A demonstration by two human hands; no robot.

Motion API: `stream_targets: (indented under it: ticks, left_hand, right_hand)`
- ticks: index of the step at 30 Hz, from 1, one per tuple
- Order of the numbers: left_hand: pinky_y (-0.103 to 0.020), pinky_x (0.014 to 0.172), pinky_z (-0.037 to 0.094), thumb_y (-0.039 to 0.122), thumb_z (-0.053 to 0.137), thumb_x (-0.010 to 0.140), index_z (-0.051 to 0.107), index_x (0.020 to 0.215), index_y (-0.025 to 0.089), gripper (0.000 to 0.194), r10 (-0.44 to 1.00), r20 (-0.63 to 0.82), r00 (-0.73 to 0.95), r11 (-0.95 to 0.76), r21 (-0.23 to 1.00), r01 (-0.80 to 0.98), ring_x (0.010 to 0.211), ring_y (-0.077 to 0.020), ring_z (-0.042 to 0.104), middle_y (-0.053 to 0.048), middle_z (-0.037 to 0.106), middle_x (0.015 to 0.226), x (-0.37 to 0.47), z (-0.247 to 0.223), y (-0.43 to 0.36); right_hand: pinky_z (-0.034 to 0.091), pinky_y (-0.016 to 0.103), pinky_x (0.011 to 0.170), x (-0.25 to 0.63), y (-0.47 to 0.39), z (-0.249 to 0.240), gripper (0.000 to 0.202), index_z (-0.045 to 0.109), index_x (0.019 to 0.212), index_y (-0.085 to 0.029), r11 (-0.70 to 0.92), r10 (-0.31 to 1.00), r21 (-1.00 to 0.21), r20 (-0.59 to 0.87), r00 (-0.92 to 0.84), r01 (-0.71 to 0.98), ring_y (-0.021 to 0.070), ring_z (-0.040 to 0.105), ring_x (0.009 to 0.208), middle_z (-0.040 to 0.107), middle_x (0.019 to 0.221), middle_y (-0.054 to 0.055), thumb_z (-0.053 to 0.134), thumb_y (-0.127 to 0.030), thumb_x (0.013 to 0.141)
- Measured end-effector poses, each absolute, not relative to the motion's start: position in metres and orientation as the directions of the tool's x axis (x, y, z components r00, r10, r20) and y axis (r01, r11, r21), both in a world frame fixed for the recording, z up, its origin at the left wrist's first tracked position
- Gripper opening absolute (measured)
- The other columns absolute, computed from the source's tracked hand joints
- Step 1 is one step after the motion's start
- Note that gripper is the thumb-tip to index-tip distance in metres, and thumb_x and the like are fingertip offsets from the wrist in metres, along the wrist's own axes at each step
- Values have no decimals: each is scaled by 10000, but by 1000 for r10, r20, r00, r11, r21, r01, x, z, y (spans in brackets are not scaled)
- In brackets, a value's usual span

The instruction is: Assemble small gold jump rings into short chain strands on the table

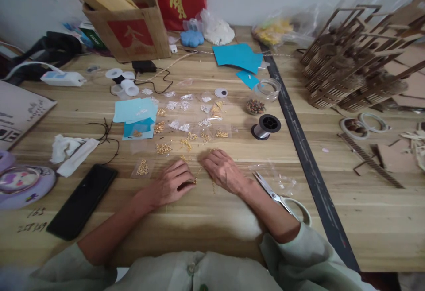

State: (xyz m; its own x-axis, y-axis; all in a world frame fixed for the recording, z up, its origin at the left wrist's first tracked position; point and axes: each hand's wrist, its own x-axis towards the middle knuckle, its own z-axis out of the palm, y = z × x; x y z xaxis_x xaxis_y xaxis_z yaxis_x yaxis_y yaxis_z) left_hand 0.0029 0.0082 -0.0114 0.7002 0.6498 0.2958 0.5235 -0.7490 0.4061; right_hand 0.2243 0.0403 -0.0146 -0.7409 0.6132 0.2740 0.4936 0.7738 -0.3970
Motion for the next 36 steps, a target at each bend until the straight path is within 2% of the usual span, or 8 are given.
stream_targets:
  ticks: [8, 21, 27, 36]
  left_hand:
    - [-307, 756, 450, 168, 528, 888, 604, 751, 143, 158, 635, 296, 714, -755, 436, 490, 801, -169, 477, -52, 579, 752, 4, -11, 8]
    - [-301, 745, 458, 152, 570, 853, 605, 728, 151, 130, 665, 257, 701, -682, 592, 429, 793, -166, 494, -44, 582, 712, 7, -2, 9]
    - [-360, 821, 468, 189, 552, 878, 655, 884, 162, 107, 661, 288, 693, -712, 531, 458, 867, -185, 506, -68, 600, 826, 5, -6, 10]
    - [-336, 787, 476, 174, 542, 883, 676, 822, 160, 148, 647, 277, 710, -727, 503, 467, 861, -178, 510, -71, 584, 822, 4, -7, 11]
  right_hand:
    - [425, 346, 787, 226, 42, -19, 177, 584, 960, -160, 771, 628, -367, 300, -718, 521, 198, 502, 853, 622, 900, 85, 407, -166, 950]
    - [439, 358, 808, 228, 42, -19, 204, 591, 1038, -161, 770, 627, -378, 297, -720, 514, 206, 506, 889, 622, 966, 93, 407, -171, 951]
    - [439, 360, 808, 227, 41, -16, 200, 596, 1015, -161, 763, 633, -398, 299, -714, 510, 206, 508, 891, 617, 948, 99, 406, -179, 954]
    - [422, 342, 806, 226, 40, -14, 205, 611, 916, -163, 796, 580, -404, 298, -758, 450, 191, 490, 847, 579, 874, 81, 412, -192, 955]
